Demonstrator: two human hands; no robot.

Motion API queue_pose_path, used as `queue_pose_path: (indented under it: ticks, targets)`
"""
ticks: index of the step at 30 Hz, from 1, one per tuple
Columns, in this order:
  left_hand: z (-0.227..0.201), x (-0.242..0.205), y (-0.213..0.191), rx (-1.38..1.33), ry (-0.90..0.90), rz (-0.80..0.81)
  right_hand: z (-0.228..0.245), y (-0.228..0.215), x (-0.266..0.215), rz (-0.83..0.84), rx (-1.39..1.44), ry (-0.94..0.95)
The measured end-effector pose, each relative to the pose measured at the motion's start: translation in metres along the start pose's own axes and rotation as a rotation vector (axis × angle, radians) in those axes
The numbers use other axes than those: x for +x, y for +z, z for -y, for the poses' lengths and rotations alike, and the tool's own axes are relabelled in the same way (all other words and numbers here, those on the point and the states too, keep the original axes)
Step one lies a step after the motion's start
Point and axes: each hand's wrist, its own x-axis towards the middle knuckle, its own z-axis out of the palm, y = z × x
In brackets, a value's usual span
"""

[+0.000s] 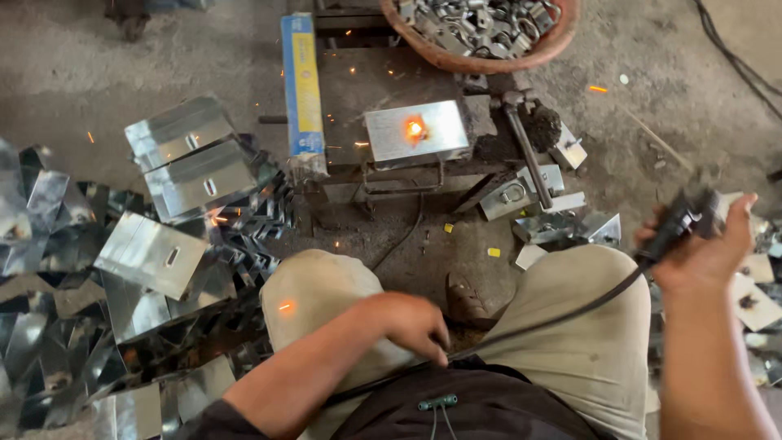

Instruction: The person sits on the floor and repeatedly picks up small metal boxes and metal rings, places them on a work surface, and welds the rings to the boxes using a handheld welding torch. Finished units are set aside on the floor.

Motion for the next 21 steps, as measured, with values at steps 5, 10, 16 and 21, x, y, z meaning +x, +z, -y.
queue_pose_path:
  ticks: [5, 10, 16, 21]
  targets:
    - [0.037, -0.026, -0.085, -0.034, 0.054, -1.101, -0.052, -0.154, 0.001, -0.332, 0.222, 0.085]
    - [0.117, -0.038, -0.169, 0.385, -0.501, -1.204, -0.142, -0.206, -0.005, -0.123, -0.245, 0.087]
    - [0.178, -0.045, -0.176, 0.468, -0.323, -1.151, -0.171, -0.234, -0.040, -0.343, 0.101, 0.535]
    - [0.194, -0.059, -0.158, 0.197, -0.030, -1.254, -0.186, -0.232, -0.039, -0.422, -0.031, 0.422]
